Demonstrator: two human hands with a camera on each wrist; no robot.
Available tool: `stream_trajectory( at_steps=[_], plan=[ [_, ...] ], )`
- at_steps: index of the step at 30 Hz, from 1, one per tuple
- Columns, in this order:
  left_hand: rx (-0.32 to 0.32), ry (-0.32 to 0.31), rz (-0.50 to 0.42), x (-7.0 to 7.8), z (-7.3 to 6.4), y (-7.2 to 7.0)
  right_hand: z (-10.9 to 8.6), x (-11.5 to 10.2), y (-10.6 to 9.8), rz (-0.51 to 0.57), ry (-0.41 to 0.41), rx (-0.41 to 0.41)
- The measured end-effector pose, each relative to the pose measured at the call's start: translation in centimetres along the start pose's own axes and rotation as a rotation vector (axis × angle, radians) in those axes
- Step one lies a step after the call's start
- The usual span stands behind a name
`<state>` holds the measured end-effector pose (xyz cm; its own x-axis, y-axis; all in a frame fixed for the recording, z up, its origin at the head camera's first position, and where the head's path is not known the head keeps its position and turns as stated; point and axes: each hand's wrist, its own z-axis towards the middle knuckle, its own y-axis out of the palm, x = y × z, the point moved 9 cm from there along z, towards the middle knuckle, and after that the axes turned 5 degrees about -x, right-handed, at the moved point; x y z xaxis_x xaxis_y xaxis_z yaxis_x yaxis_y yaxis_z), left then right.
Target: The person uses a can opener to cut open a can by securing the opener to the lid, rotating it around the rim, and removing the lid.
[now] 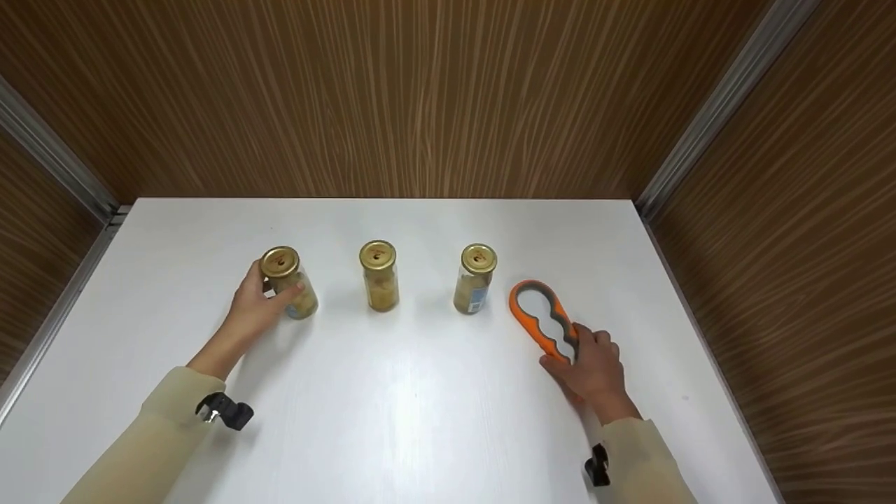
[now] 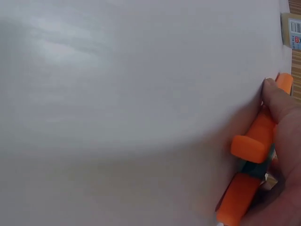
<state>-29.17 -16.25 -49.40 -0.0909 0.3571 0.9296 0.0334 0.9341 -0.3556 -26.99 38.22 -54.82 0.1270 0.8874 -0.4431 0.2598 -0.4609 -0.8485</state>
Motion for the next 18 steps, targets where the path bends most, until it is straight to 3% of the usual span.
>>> stream_trajectory(
  at_steps=[6,18],
  plan=[
    [-0.047,0.025,0.003,0.1,-1.0,0.9,-0.3,-0.5,0.1,-0.008,0.005,-0.004],
    [-0.097,0.071,-0.006,0.5,-2.9,3.4,-0.3,-1.1,-0.2,-0.019,-0.062,0.03]
  ],
)
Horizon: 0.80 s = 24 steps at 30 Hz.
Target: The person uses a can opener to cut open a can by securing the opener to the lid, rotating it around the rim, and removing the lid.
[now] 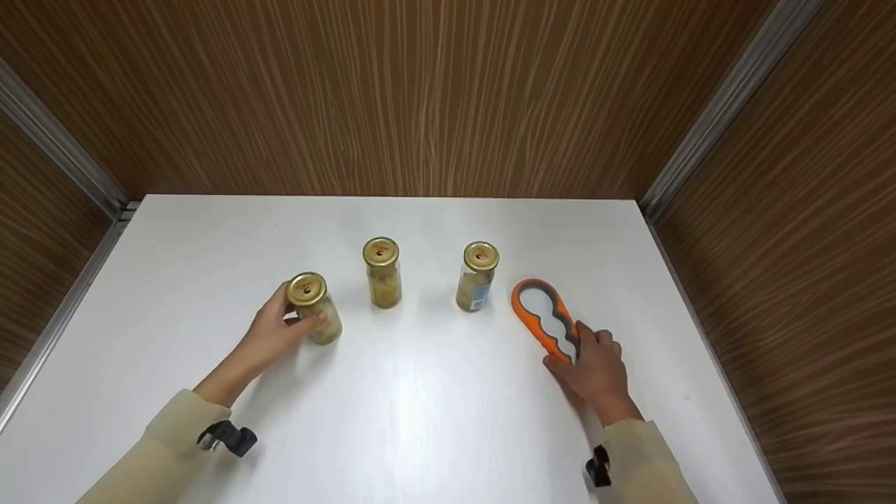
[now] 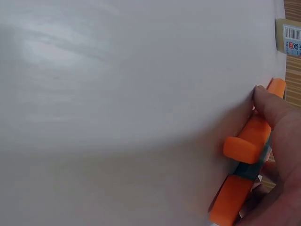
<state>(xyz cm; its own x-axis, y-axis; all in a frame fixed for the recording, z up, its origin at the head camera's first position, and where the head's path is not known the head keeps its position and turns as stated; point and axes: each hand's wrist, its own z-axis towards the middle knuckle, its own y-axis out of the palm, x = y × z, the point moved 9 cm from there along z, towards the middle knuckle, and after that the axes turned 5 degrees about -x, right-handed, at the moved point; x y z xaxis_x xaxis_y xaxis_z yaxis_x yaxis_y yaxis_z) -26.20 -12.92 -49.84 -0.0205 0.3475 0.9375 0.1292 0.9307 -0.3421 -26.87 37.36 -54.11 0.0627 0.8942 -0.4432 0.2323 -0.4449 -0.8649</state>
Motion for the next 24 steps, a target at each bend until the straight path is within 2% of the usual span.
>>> stream_trajectory(
  at_steps=[9,17,24],
  plan=[
    [-0.034,0.035,-0.024,1.0,-0.9,1.8,0.3,-0.1,-0.8,0.013,0.024,0.031],
    [-0.069,0.038,-0.011,0.7,-2.7,2.6,0.0,-0.5,-0.5,0.0,0.028,0.035],
    [-0.085,0.079,-0.013,1.3,-3.3,3.1,-0.3,-0.7,-1.0,-0.034,0.05,0.065]
  ],
)
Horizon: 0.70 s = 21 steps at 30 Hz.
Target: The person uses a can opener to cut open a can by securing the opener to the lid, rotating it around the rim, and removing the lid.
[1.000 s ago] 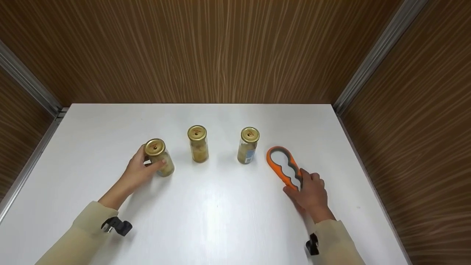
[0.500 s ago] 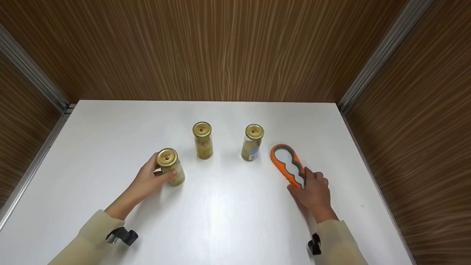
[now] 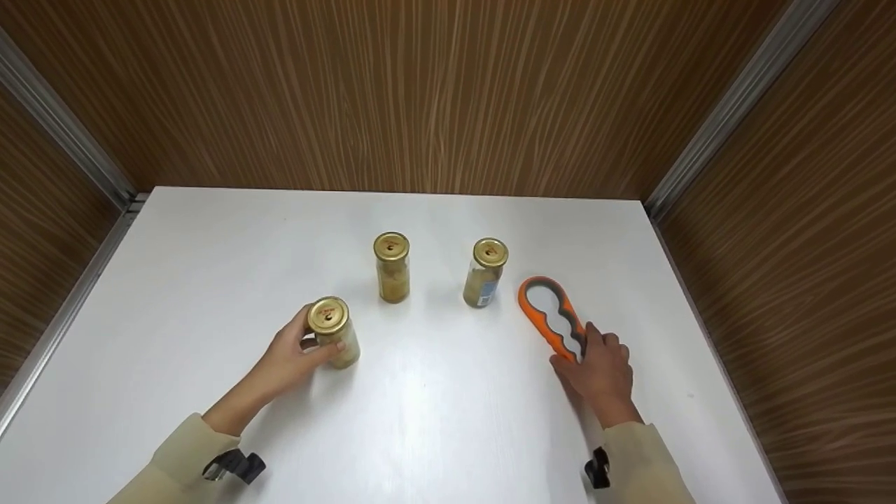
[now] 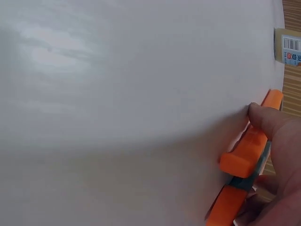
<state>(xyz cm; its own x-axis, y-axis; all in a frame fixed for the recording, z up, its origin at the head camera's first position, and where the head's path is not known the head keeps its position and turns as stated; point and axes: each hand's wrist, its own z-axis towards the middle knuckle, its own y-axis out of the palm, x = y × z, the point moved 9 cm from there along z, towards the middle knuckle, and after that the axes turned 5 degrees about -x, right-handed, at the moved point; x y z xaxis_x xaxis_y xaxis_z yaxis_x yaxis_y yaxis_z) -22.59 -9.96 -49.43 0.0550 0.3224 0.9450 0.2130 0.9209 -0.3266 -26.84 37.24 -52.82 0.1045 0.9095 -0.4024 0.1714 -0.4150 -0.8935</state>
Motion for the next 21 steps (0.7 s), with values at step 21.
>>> stream_trajectory(
  at_steps=[21],
  plan=[
    [-0.119,0.078,-0.003,1.6,-1.3,4.9,0.0,0.8,0.0,0.076,0.022,-0.082]
  ],
)
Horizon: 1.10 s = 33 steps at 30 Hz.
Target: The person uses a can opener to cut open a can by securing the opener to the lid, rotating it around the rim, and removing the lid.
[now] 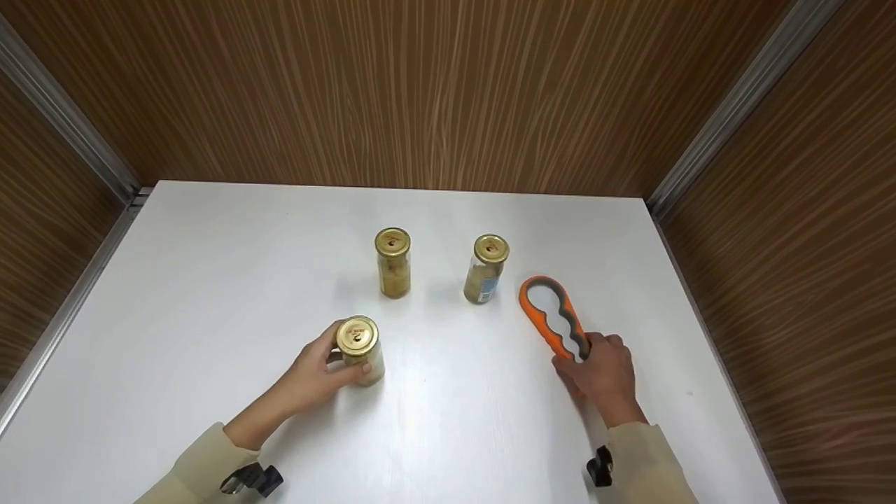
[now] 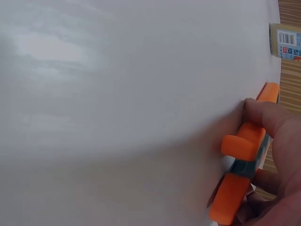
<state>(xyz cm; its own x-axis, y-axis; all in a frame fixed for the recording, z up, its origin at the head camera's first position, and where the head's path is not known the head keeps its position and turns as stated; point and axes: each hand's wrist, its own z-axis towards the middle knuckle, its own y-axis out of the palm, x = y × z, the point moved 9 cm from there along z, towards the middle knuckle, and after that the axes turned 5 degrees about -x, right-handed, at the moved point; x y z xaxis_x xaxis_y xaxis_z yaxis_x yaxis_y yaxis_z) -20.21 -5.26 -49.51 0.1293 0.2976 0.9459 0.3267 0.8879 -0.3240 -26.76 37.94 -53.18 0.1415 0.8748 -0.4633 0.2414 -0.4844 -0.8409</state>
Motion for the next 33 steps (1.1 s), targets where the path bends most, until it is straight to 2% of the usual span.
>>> stream_trajectory(
  at_steps=[6,8,10,13,17,19,20,22,25,28,31,33],
  plan=[
    [-0.028,0.006,-0.027,0.1,0.1,1.7,-0.6,0.5,-0.2,0.024,0.054,-0.038],
    [-0.038,0.008,-0.038,0.3,0.0,2.2,-0.9,0.5,-0.2,0.081,0.082,-0.064],
    [-0.053,0.004,-0.051,0.4,-0.1,2.9,-1.2,0.4,-0.1,0.195,0.112,-0.097],
    [-0.08,-0.011,-0.068,0.6,-0.1,3.9,-1.7,0.1,0.8,0.514,0.156,-0.192],
    [-0.096,-0.019,-0.085,0.6,-0.1,4.9,-2.1,-1.3,1.7,1.136,0.13,-0.325],
    [-0.096,-0.022,-0.095,0.5,0.0,5.2,-2.5,-2.5,1.7,1.414,0.087,-0.384],
    [-0.095,-0.024,-0.101,0.5,0.0,5.3,-2.7,-3.1,1.6,1.517,0.053,-0.416],
    [-0.094,-0.041,-0.113,0.2,0.0,5.5,-3.2,-4.6,1.4,1.649,-0.036,-0.494],
    [-0.072,-0.06,-0.119,-0.2,0.1,5.8,-4.3,-7.7,0.7,1.713,-0.246,-0.646],
    [-0.036,-0.056,-0.134,-0.5,0.5,5.9,-5.5,-10.7,-0.1,1.644,-0.467,-0.738],
    [0.004,-0.038,-0.157,-0.5,0.7,5.9,-6.4,-13.2,-0.7,1.465,-0.634,-0.699],
    [0.031,-0.029,-0.167,-0.6,0.8,5.9,-7.0,-14.6,-0.7,1.332,-0.688,-0.668]
  ],
)
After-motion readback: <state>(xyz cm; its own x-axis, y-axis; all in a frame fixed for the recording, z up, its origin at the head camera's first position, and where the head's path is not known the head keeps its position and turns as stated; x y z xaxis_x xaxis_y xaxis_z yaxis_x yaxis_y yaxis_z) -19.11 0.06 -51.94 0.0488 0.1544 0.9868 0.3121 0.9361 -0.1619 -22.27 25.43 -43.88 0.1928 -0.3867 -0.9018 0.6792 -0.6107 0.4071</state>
